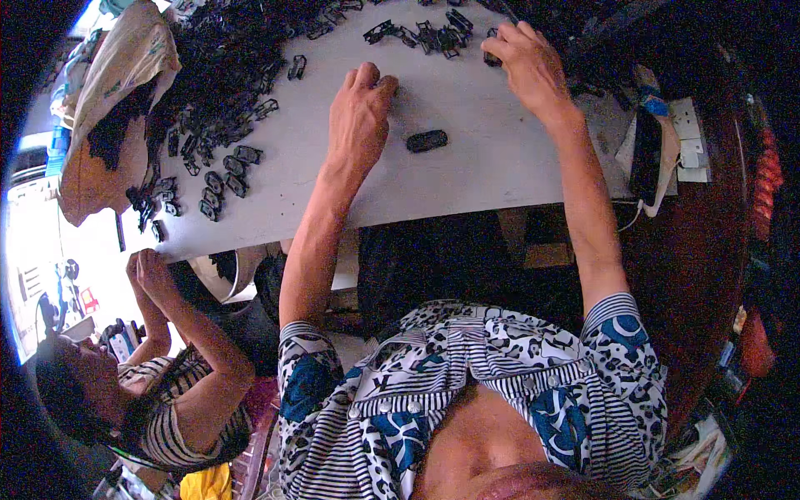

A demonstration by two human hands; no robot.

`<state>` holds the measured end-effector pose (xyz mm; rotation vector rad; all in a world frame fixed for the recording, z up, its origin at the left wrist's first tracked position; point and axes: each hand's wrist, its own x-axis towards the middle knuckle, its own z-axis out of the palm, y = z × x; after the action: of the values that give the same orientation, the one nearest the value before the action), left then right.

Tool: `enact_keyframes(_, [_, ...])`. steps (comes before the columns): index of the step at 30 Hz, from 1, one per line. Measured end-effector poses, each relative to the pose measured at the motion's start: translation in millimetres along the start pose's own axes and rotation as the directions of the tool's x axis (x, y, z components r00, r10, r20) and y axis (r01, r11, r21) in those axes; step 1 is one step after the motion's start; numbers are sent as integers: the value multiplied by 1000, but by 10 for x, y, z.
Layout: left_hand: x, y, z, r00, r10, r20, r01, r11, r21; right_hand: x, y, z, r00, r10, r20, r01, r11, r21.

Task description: The person assembles small plastic components by hand, snapping pieces together and placing the assembled units in a line on the table.

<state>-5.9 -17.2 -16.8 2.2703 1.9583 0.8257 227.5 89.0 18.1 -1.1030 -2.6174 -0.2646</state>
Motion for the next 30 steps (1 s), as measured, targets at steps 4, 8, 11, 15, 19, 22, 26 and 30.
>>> enact_keyframes(4, [46, -60, 48, 999, 27, 32, -25, 998, -59, 66, 15, 157, 996, -74, -45, 68, 992, -108])
enact_keyframes(8, [39, 4, -2, 995, -78, -67, 41, 895, -443, 62, -59, 114, 994, -113, 0, 113, 994, 5])
enact_keyframes(11, [71, 101, -73, 926, -319, 201, 360, 591, -722, 48, -86, 190, 992, -82, -95, 99, 976, 195])
enact_keyframes(15, [44, 60, -12, 933, -263, 247, 347, 465, -814, 10, -226, 272, 982, 158, 101, -171, 542, 823])
enact_keyframes(19, [-11, 20, 80, 973, -224, 56, 221, 832, -508, -65, -336, 191, 957, 135, 255, -245, -87, 966])
enact_keyframes(22, [-37, -33, 94, 993, -34, -113, 7, 973, -229, -78, -334, 177, 893, 66, 446, -421, -234, 877])
enact_keyframes(26, [30, 20, 47, 983, 4, -181, -48, 970, -238, -40, -395, 179, 894, 0, 448, -445, -117, 888])
enact_keyframes(30, [131, 160, -66, 966, -214, 143, 252, 682, -686, 79, -591, 243, 925, -47, 377, -378, -22, 925])
